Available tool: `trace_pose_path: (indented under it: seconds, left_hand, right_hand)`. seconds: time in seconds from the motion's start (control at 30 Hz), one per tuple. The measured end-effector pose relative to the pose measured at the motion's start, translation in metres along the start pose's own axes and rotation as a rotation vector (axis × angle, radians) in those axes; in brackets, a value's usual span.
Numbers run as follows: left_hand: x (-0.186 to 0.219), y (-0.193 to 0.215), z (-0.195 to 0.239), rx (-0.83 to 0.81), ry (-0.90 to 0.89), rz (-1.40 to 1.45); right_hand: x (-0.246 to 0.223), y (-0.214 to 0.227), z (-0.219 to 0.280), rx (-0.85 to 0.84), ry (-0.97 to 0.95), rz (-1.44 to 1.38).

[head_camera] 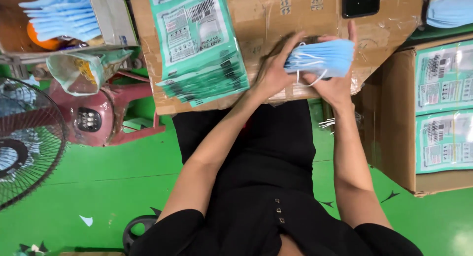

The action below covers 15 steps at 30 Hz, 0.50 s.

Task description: Packing individual face masks into plastic retail bags and stacking them.

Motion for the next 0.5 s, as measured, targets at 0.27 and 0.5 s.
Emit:
trace_pose_path:
  seconds: [0.27, 0.5]
  left_hand:
    - [0.069, 0.037, 0.022, 0.307, -0.255, 0.052]
    - [0.140, 0.224, 0.078, 0.292, -0.359, -0.483]
  right_hand:
    - [0.125, 0.036, 0.030, 0.280, -0.092, 0.242]
    - [0.059, 0.043, -0.001, 0.349, 0.092, 0.260]
Point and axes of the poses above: each hand's wrist, its own z-axis away from the middle knuckle, its own y-axis out of the back of the hand, x = y × z, the point moved 10 cm from there along -z, towards the middle knuckle, and after that the axes turned 8 degrees about -y, right-handed, at the moved point
